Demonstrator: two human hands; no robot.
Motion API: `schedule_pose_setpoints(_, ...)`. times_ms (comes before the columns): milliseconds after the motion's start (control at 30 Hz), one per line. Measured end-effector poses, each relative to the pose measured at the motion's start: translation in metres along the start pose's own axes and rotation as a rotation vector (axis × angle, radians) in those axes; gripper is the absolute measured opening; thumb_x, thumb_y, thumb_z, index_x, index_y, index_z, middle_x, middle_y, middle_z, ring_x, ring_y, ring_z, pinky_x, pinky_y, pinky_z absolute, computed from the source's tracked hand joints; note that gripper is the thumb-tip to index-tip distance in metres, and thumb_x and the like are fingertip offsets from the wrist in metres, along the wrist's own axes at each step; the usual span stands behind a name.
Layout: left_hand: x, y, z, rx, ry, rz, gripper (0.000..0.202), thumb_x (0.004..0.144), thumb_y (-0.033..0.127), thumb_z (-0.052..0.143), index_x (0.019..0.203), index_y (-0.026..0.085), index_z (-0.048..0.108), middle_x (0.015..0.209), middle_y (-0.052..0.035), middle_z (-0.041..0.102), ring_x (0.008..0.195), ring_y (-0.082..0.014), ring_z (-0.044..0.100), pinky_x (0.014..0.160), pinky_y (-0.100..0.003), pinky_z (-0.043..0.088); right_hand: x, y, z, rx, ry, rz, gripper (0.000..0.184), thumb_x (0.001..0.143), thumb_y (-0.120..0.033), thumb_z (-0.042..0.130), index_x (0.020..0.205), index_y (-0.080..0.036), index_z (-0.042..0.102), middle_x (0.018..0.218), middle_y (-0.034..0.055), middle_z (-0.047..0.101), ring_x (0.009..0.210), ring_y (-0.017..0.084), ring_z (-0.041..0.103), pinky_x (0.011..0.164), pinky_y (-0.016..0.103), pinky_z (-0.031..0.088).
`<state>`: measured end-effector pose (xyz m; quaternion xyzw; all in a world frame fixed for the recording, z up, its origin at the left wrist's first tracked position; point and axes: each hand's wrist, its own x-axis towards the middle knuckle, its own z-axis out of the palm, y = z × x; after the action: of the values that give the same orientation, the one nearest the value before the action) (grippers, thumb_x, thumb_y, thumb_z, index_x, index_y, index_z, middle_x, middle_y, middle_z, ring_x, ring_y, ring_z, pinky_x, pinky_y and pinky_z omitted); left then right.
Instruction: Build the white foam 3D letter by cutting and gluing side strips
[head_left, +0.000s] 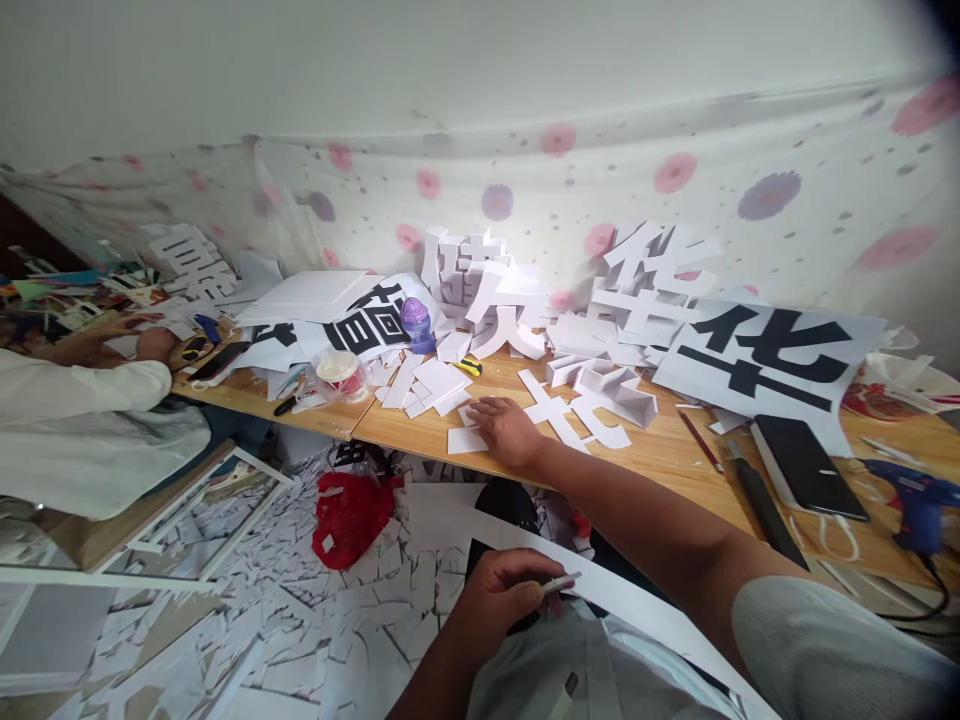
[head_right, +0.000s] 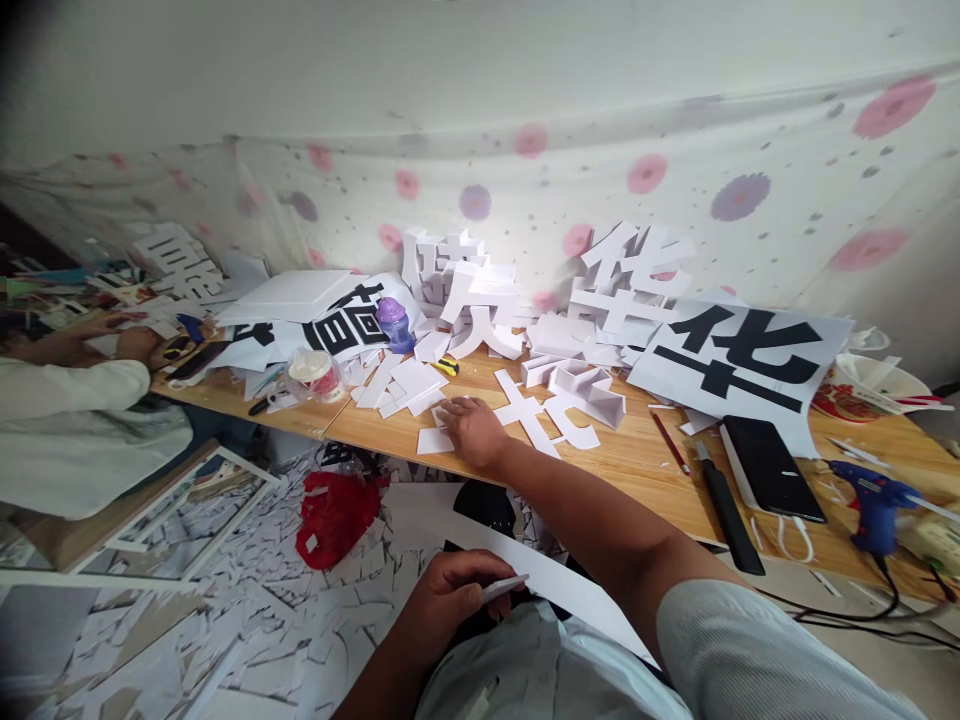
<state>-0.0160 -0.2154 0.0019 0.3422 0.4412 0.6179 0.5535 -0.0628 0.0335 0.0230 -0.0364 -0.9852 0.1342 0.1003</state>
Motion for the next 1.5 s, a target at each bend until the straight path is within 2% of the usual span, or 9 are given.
schedule_pose_setpoints(300, -0.003, 0.001, -0.006, 0.031, 0.023, 0.016, 0.057, 0.09, 0.065, 0.078, 0.115, 0.015, 0.086, 0.099, -0.0161, 0.081, 0.08, -0.0233, 0.071, 0.075, -0.033, 0.053, 0.036, 0.046, -0.015, -0.038, -0.111, 0.212, 0.046, 0.112, -0.031, 0.043, 0.149, -0.014, 0.064, 0.167, 0.0195, 0.053, 0.158, 0.038, 0.044, 0.128, 0.06, 0.033)
schedule_pose_setpoints(467, -0.002, 0.002, -0.008, 0.033, 0.047, 0.011, 0.06, 0.087, 0.066, 0.081, 0.114, 0.014, 0.086, 0.094, -0.0156, 0.081, 0.077, -0.0221, 0.07, 0.073, -0.033, 0.053, 0.007, 0.021, -0.017, -0.009, -0.072, 0.13, 0.057, 0.116, -0.039, 0.037, 0.166, -0.014, 0.047, 0.178, 0.02, 0.034, 0.167, 0.037, 0.028, 0.134, 0.068, 0.009)
schedule_pose_setpoints(600, 0.005, 0.002, -0.005, 0.042, 0.046, -0.014, 0.061, 0.084, 0.067, 0.083, 0.115, 0.014, 0.086, 0.095, -0.015, 0.08, 0.078, -0.0232, 0.071, 0.072, -0.032, 0.053, -0.023, -0.01, 0.002, 0.049, -0.1, -0.093, 0.054, 0.113, -0.047, 0.048, 0.161, -0.023, 0.057, 0.172, 0.0158, 0.048, 0.162, 0.035, 0.039, 0.134, 0.065, 0.016)
schedule_pose_setpoints(833, 0.028, 0.031, 0.018, 0.169, -0.08, 0.035, 0.053, 0.094, 0.06, 0.077, 0.124, 0.017, 0.083, 0.104, -0.0149, 0.081, 0.09, -0.0266, 0.074, 0.081, -0.035, 0.055, -0.002, -0.028, 0.003, 0.032, -0.095, 0.034, 0.061, 0.113, -0.053, 0.046, 0.163, -0.018, 0.05, 0.177, 0.0186, 0.038, 0.166, 0.037, 0.031, 0.133, 0.071, 0.014)
schedule_pose_setpoints(967, 0.036, 0.035, 0.015, 0.202, -0.089, 0.088, 0.05, 0.1, 0.056, 0.07, 0.129, 0.016, 0.081, 0.105, -0.0154, 0.08, 0.087, -0.0258, 0.072, 0.078, -0.035, 0.055, -0.052, -0.01, -0.008, 0.061, 0.136, 0.034, 0.056, 0.112, -0.043, 0.05, 0.163, -0.018, 0.052, 0.176, 0.0178, 0.04, 0.166, 0.035, 0.031, 0.135, 0.066, 0.014)
schedule_pose_setpoints(1100, 0.045, 0.027, 0.01, 0.235, 0.034, 0.038, 0.056, 0.101, 0.06, 0.066, 0.127, 0.012, 0.08, 0.106, -0.0172, 0.08, 0.081, -0.0228, 0.068, 0.078, -0.035, 0.055, -0.141, 0.047, -0.03, 0.083, 0.476, 0.236, 0.057, 0.104, -0.029, 0.061, 0.161, -0.025, 0.055, 0.176, 0.0153, 0.041, 0.167, 0.035, 0.03, 0.135, 0.067, 0.016)
schedule_pose_setpoints(1200, 0.073, 0.03, 0.015, 0.4, 0.126, 0.051, 0.052, 0.103, 0.058, 0.065, 0.127, 0.015, 0.08, 0.11, -0.0148, 0.081, 0.086, -0.0229, 0.07, 0.083, -0.036, 0.058, -0.184, 0.107, -0.058, 0.084, 0.694, 0.588, 0.073, 0.099, -0.036, 0.069, 0.167, -0.02, 0.046, 0.178, 0.0179, 0.035, 0.167, 0.039, 0.027, 0.134, 0.065, 0.025)
schedule_pose_setpoints(1300, 0.128, 0.034, 0.026, 0.666, 0.18, 0.241, 0.043, 0.103, 0.053, 0.066, 0.131, 0.022, 0.078, 0.124, -0.0112, 0.079, 0.11, -0.0266, 0.073, 0.099, -0.039, 0.059, -0.197, 0.151, -0.082, 0.196, 0.592, 0.71, 0.084, 0.092, -0.034, 0.075, 0.168, -0.018, 0.043, 0.172, 0.0182, 0.046, 0.16, 0.04, 0.042, 0.132, 0.058, 0.034)
schedule_pose_setpoints(1500, 0.237, 0.015, 0.033, 1.152, 0.063, 0.474, 0.031, 0.099, 0.033, 0.071, 0.126, 0.022, 0.078, 0.127, -0.0117, 0.078, 0.121, -0.0291, 0.071, 0.114, -0.049, 0.054, -0.196, 0.163, -0.09, 0.314, 0.511, 0.73, 0.068, 0.086, -0.024, 0.077, 0.153, -0.02, 0.062, 0.134, 0.0133, 0.078, 0.12, 0.036, 0.075, 0.111, 0.053, 0.057)
